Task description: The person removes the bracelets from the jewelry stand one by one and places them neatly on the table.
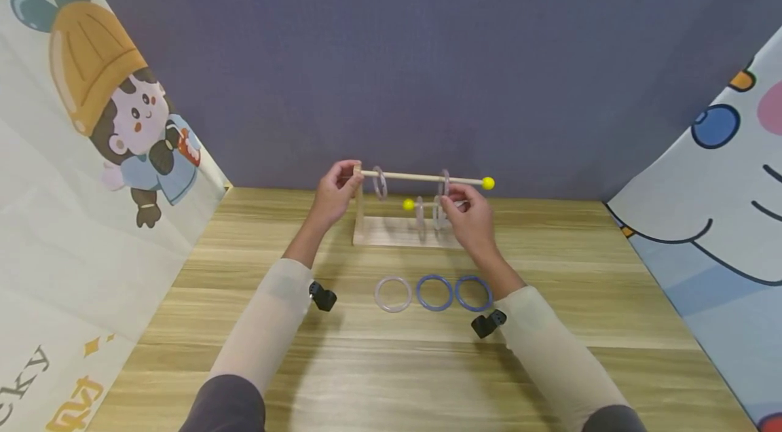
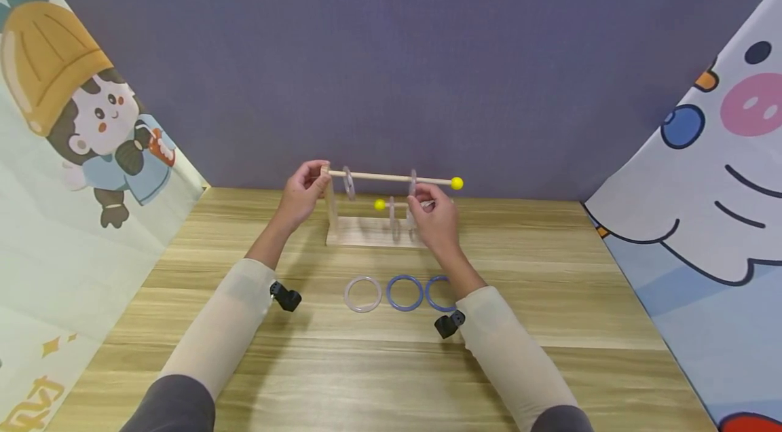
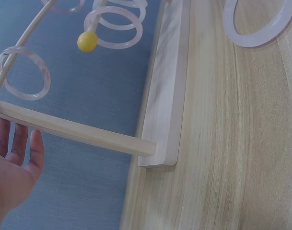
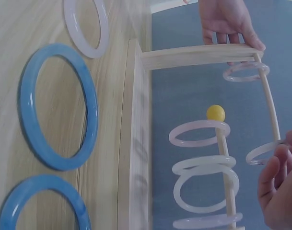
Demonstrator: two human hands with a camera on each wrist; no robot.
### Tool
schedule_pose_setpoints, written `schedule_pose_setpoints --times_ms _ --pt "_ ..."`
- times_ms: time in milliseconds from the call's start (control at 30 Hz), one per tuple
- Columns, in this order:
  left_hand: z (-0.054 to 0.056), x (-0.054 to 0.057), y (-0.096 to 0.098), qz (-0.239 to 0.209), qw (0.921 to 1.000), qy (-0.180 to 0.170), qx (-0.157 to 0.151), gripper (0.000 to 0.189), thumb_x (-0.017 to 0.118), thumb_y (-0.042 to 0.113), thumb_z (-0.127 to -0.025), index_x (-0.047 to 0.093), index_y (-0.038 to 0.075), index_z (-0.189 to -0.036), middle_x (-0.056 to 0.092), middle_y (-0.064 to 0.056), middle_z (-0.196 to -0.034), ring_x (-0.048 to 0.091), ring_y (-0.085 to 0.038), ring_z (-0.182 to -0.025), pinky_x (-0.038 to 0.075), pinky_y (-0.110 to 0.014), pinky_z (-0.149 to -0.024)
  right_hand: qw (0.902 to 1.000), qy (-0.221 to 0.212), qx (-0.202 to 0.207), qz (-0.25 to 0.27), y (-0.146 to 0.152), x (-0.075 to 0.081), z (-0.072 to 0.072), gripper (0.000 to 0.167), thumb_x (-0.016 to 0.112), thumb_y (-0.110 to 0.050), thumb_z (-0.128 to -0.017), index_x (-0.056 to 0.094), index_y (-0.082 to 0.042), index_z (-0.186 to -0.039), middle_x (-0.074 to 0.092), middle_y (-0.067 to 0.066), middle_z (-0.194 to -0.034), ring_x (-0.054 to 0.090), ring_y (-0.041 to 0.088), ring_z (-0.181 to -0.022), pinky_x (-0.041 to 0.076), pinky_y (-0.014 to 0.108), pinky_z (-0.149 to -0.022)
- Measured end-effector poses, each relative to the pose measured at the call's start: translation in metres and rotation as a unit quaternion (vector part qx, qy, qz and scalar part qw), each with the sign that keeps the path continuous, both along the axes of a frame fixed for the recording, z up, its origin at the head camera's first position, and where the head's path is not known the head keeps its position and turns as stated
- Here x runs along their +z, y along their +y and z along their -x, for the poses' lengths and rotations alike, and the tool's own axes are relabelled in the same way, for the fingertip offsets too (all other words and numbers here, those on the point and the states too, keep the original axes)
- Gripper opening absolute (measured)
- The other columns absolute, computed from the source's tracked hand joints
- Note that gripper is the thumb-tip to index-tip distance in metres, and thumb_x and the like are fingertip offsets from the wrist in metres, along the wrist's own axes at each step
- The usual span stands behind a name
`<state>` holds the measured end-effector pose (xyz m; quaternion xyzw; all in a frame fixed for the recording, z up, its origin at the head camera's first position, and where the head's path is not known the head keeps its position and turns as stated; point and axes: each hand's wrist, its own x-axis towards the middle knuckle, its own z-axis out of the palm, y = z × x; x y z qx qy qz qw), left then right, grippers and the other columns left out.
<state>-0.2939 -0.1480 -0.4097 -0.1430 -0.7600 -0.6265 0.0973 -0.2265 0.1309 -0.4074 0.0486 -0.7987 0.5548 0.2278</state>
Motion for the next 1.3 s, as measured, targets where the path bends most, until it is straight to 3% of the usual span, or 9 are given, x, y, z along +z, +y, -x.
schedule_pose_setpoints --times_ms 200,500,800,1067,1300 --pt "-0.002 0.001 0.000 0.001 1.0000 -0.002 -0.002 0.038 0.065 0.021 -0.101 0.060 0.003 -0.133 0.065 -0.020 -0.118 0.059 -0.009 -0.087 0.050 -0.017 -0.073 0.9997 0.016 -0.018 -0.001 0.012 0.000 -0.004 0.023 0.074 -0.006 -0.090 0.070 0.002 -0.112 0.069 0.016 -0.091 0.054 0.001 -0.064 0.045 0.010 -0.058" --pt "-0.004 -0.001 -0.002 -0.003 0.9999 -0.002 -0.010 0.036 0.065 0.020 -0.101 0.059 0.004 -0.133 0.065 -0.018 -0.116 0.059 -0.008 -0.087 0.051 -0.017 -0.072 0.9986 0.010 -0.051 -0.001 0.030 0.001 -0.011 0.024 0.074 -0.005 -0.091 0.070 0.002 -0.113 0.065 0.002 -0.087 0.055 0.003 -0.067 0.045 0.010 -0.060" --pt "-0.007 -0.001 -0.003 -0.009 0.9997 0.001 -0.021 0.040 0.063 0.020 -0.102 0.057 0.000 -0.136 0.064 -0.018 -0.116 0.059 -0.007 -0.087 0.052 -0.017 -0.072 0.9965 0.013 -0.081 0.010 0.044 0.001 -0.017 0.023 0.073 -0.004 -0.090 0.071 0.003 -0.113 0.069 0.011 -0.091 0.053 -0.001 -0.068 0.044 0.009 -0.062" --pt "-0.007 -0.002 -0.004 -0.010 0.9996 -0.002 -0.026 0.038 0.063 0.020 -0.102 0.058 0.002 -0.136 0.064 -0.019 -0.118 0.060 -0.009 -0.089 0.053 -0.017 -0.073 0.9940 0.024 -0.107 0.002 0.055 0.001 -0.021 0.021 0.074 -0.004 -0.090 0.070 0.003 -0.109 0.061 -0.022 -0.080 0.052 -0.004 -0.065 0.043 0.008 -0.061" --pt "-0.007 -0.001 -0.004 -0.009 0.9996 -0.004 -0.028 0.039 0.063 0.023 -0.102 0.058 0.003 -0.136 0.063 -0.021 -0.121 0.060 -0.010 -0.091 0.053 -0.017 -0.074 0.9917 0.027 -0.126 -0.011 0.064 -0.002 -0.022 0.022 0.074 -0.006 -0.090 0.071 0.003 -0.110 0.059 -0.028 -0.078 0.052 -0.005 -0.065 0.043 0.008 -0.060"
